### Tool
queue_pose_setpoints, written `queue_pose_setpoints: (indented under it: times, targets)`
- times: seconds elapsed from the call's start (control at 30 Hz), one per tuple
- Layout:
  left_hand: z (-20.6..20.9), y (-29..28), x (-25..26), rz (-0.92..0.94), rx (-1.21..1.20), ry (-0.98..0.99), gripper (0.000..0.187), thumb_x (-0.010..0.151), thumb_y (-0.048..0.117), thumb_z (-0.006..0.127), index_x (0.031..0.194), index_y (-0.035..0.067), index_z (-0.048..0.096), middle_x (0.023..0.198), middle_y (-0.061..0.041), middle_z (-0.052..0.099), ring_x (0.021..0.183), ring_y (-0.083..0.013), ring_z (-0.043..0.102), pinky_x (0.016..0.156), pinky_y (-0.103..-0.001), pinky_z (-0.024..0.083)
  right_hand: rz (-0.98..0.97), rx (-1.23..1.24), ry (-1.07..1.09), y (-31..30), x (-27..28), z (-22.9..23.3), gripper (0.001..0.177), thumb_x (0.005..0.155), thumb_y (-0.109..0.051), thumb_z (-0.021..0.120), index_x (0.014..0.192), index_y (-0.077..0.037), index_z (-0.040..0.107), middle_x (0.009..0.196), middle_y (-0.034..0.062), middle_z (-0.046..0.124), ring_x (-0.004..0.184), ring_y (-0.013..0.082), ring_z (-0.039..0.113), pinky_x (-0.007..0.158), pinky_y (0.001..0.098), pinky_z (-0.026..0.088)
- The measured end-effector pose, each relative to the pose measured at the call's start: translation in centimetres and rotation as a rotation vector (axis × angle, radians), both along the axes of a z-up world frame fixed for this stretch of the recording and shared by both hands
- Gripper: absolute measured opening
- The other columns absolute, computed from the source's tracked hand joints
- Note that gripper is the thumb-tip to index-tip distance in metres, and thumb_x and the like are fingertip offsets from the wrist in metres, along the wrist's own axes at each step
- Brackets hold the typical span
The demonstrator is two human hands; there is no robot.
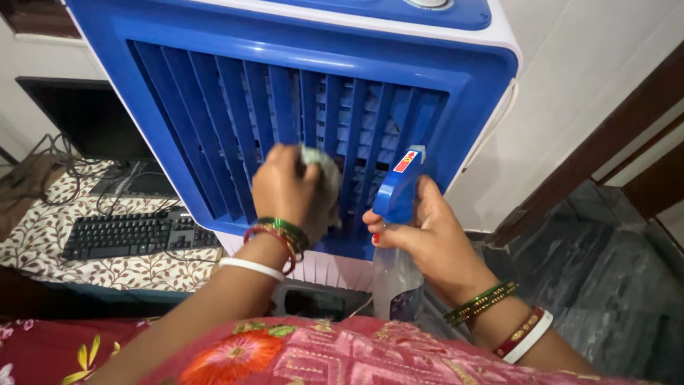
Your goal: The person cleans the exterior and the front grill of an air cooler using a spray bottle and a cloth by hand.
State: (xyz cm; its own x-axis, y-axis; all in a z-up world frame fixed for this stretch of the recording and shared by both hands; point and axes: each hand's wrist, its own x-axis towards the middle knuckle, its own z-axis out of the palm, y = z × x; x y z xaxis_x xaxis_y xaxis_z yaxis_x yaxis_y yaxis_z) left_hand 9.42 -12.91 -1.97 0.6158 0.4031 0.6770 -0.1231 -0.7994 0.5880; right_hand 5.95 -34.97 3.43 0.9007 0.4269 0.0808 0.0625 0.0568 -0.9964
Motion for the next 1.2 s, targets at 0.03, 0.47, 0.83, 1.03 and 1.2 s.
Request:
queue_pose_setpoints:
  times: [0.03,0.47,0.83,1.03,1.2]
  targets:
    - [-1.0,-0.2,-0.3,0.009,-0.014,0.068,0.018,0.083,0.017,0.073,0.096,0.005,0.073,0.097,-0.014,0.069,0.085,-0.0384,0.067,0.075,-0.047,0.053,0.004,-0.007,-0.001,-0.1,0.0,-0.1,0.060,0.077,0.009,0.065,0.132,-0.002,0.044,0.102,0.0142,0.071,0.087,0.0195,0.070,0.081,0.0360,0.060]
    - [4.1,0.0,2.7,-0.056,-0.101,-0.433,0.015,0.085,0.008,0.074,0.098,0.001,0.072,0.096,-0.016,0.069,0.089,-0.0343,0.069,0.081,-0.041,0.056,0.023,-0.015,0.003,-0.7,-0.6,-1.1,0.061,0.073,0.012,0.064,0.129,-0.003,0.046,0.100,0.0141,0.070,0.083,0.0197,0.069,0.079,0.0362,0.059]
    - [4.8,0.2,2.8,-0.015,-0.020,-0.328,0.020,0.082,0.011,0.077,0.097,0.001,0.069,0.099,-0.017,0.066,0.086,-0.0378,0.067,0.077,-0.043,0.054,-0.015,-0.032,0.038,-1.4,-1.1,-1.9,0.064,0.074,0.011,0.065,0.132,-0.005,0.045,0.100,0.0128,0.071,0.086,0.0185,0.070,0.079,0.0350,0.060]
    - [-1.4,-0.5,0.6,-0.054,-0.077,-0.214,0.021,0.083,0.011,0.075,0.101,0.002,0.069,0.099,-0.017,0.066,0.087,-0.0371,0.068,0.078,-0.043,0.055,-0.030,-0.042,0.070,-1.8,-1.7,-2.3,0.063,0.074,0.011,0.064,0.132,-0.006,0.047,0.100,0.0123,0.070,0.087,0.0175,0.069,0.078,0.0349,0.060]
    - [-4.5,-0.8,0.9,-0.020,-0.112,-0.212,0.021,0.086,0.010,0.074,0.105,0.005,0.067,0.103,-0.016,0.065,0.091,-0.0366,0.067,0.080,-0.042,0.055,0.009,-0.050,0.026,-2.3,-1.0,-1.9,0.055,0.080,0.008,0.066,0.129,-0.003,0.046,0.102,0.0133,0.070,0.087,0.0194,0.070,0.079,0.0354,0.060]
